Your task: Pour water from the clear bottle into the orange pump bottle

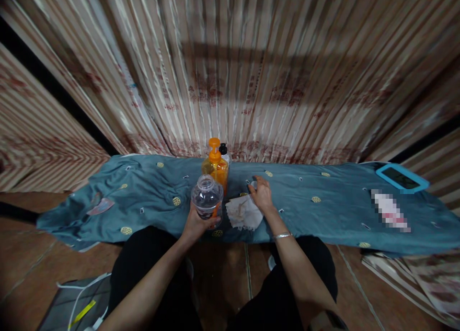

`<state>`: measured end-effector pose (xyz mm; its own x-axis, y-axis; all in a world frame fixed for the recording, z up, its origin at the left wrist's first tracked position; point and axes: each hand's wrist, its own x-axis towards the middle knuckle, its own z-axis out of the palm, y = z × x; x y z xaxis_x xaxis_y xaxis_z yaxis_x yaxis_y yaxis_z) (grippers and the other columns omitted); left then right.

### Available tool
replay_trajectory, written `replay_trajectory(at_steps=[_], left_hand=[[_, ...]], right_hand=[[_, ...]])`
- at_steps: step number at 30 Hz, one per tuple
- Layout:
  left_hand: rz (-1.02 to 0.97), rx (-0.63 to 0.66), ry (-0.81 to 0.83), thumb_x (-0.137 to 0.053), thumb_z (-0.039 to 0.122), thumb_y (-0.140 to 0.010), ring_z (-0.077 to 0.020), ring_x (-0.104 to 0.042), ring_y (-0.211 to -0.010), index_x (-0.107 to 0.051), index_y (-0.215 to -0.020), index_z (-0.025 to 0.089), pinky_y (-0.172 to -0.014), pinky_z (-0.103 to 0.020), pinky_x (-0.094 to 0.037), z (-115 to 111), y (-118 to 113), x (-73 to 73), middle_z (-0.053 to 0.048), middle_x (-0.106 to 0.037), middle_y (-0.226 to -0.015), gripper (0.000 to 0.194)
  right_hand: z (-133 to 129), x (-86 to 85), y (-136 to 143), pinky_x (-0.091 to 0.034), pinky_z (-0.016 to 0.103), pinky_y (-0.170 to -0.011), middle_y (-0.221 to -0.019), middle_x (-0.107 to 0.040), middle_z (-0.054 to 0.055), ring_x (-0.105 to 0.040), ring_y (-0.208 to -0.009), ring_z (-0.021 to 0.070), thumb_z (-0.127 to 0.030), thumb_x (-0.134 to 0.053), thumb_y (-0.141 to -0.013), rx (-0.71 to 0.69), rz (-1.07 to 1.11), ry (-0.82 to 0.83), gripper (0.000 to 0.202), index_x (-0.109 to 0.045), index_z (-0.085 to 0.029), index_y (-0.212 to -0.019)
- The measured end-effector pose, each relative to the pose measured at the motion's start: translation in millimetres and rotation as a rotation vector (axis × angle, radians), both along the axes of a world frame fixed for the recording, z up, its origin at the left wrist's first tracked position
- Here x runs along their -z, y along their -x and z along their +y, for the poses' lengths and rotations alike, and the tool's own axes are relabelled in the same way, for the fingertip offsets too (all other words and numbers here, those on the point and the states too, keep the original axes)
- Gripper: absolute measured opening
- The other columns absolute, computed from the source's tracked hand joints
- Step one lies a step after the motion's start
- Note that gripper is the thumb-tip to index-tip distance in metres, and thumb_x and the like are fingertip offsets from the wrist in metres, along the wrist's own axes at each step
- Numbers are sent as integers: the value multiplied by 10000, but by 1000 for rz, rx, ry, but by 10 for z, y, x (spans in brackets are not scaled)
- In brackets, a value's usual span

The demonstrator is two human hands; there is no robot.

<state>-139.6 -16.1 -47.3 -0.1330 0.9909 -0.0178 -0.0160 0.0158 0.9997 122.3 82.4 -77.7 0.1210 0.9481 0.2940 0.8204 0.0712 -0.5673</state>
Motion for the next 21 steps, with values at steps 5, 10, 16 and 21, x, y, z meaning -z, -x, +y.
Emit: replay_trajectory(at_steps=[5, 10, 16, 21], left_hand=[[31, 20, -45, -990, 218, -438, -340, -540, -1464, -350, -1524, 192, -1261, -454, -381, -31, 11, -19, -194, -555, -1542, 1261], [46, 34, -84, -990, 228, -451, -352, -524, -1477, -341, -1529, 207, -1260, -467, -378, -41, 10, -14, -190, -535, -1568, 1259], [53, 54, -87, -948, 202, -502, -353, -586, -1413, -350, -1512, 218, -1207, -492, -434, -12, 14, 65, -174, -580, -1530, 1174], [37, 45, -77, -938, 176, -493, -369, -600, -1395, -331, -1520, 205, -1199, -524, -439, 0, 2, 127, -185, -612, -1490, 1193]], right_hand=[[-111, -245, 214, -447, 564, -1156, -1379, -628, 131, -583, -1320, 291, -372, -687, -994, -97, 88, -133, 422, -615, -156, -1349], [-213, -622, 476, -515, 536, -1086, -1346, -654, 144, -634, -1253, 282, -522, -625, -1013, -242, 203, -286, 520, -598, -154, -1379], [-225, -1113, 809, -546, 487, -1048, -1330, -674, 136, -664, -1212, 257, -567, -620, -1004, -372, 332, -393, 552, -593, -170, -1387], [-146, -1244, 968, -531, 505, -1069, -1338, -672, 139, -660, -1219, 265, -483, -669, -979, -382, 386, -399, 515, -604, -164, -1378]])
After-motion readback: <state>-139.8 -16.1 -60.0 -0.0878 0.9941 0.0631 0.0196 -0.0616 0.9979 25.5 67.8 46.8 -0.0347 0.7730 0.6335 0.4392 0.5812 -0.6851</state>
